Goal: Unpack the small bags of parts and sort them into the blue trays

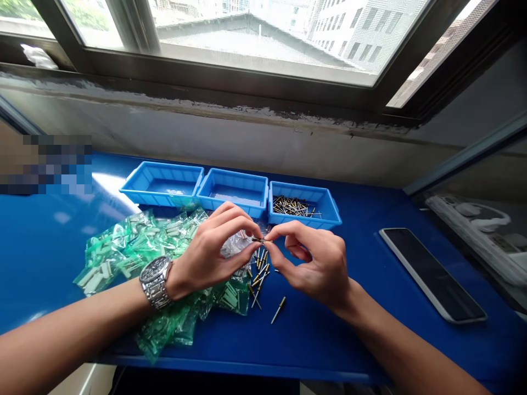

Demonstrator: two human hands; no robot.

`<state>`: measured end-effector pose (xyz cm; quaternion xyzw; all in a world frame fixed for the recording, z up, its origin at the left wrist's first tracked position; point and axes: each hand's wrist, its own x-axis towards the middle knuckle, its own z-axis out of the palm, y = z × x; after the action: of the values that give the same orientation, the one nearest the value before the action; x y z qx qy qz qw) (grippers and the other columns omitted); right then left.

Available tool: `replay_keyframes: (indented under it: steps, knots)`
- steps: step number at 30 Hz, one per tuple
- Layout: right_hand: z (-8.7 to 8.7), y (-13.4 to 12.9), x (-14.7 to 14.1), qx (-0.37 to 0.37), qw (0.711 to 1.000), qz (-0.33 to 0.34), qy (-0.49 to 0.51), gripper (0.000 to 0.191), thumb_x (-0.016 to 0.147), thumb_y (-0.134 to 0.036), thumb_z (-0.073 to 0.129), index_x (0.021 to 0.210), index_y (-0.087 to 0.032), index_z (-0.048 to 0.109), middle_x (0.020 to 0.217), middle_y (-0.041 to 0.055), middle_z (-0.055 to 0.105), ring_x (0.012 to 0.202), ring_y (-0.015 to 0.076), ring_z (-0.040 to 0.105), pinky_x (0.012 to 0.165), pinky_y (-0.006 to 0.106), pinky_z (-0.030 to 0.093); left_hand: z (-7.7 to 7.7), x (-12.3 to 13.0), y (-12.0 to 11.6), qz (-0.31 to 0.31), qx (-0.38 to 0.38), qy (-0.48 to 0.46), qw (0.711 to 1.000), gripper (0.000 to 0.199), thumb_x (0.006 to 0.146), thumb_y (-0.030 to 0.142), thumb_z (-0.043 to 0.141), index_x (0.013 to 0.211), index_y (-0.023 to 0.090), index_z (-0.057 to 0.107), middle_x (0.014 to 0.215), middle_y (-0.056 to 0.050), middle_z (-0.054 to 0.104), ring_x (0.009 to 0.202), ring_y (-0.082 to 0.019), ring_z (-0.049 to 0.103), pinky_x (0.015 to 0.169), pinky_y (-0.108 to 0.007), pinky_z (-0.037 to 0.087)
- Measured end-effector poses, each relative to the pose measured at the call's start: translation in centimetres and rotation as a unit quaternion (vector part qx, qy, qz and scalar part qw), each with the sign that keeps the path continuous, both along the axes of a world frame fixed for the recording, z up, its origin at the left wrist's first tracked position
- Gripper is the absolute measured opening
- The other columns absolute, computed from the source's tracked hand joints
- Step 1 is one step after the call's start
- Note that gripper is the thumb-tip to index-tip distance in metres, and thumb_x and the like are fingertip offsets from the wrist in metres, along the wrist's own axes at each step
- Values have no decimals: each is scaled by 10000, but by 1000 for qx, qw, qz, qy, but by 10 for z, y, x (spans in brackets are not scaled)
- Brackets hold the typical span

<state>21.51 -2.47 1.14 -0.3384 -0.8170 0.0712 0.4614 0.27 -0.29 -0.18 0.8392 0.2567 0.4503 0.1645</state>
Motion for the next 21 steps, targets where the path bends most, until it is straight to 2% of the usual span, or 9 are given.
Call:
replay_keyframes:
  steps: [5, 12, 17, 21]
  knots:
    - [-1, -2, -3, -2, 999, 32, 9, 88, 897, -118, 748, 939, -167, 688, 631, -77, 564, 468, 46, 364, 460, 199, 340, 0, 2, 0, -30, -3, 14, 999, 100, 930, 91, 725, 991, 143, 667, 934, -76, 704, 902, -214, 602, 815, -374, 529]
    - [-1, 3, 2, -31, 999, 5, 12, 46, 901, -139, 730, 902, -167, 694, 590, -88, 432, 476, 62, 380, 470, 215, 334, 1, 1, -1, 9, 15, -17, 1000, 87, 934, 89, 720, 989, 142, 677, 909, -67, 701, 894, -206, 612, 798, -366, 534]
    - [-5, 7, 2, -85, 995, 40, -19, 14, 925, -159, 710, 936, -162, 717, 625, -67, 537, 490, 68, 396, 488, 217, 363, 0, 0, -1, 14, 21, -20, 999, 119, 926, 78, 724, 1012, 149, 681, 928, -62, 705, 906, -204, 618, 801, -367, 536]
    - [-6, 8, 1, -100, 993, 49, -28, 43, 928, -162, 712, 963, -148, 731, 630, -61, 556, 493, 70, 405, 497, 218, 372, 0, 0, -1, 7, 17, -16, 1000, 115, 931, 91, 720, 1022, 152, 685, 936, -66, 707, 909, -209, 616, 800, -374, 537]
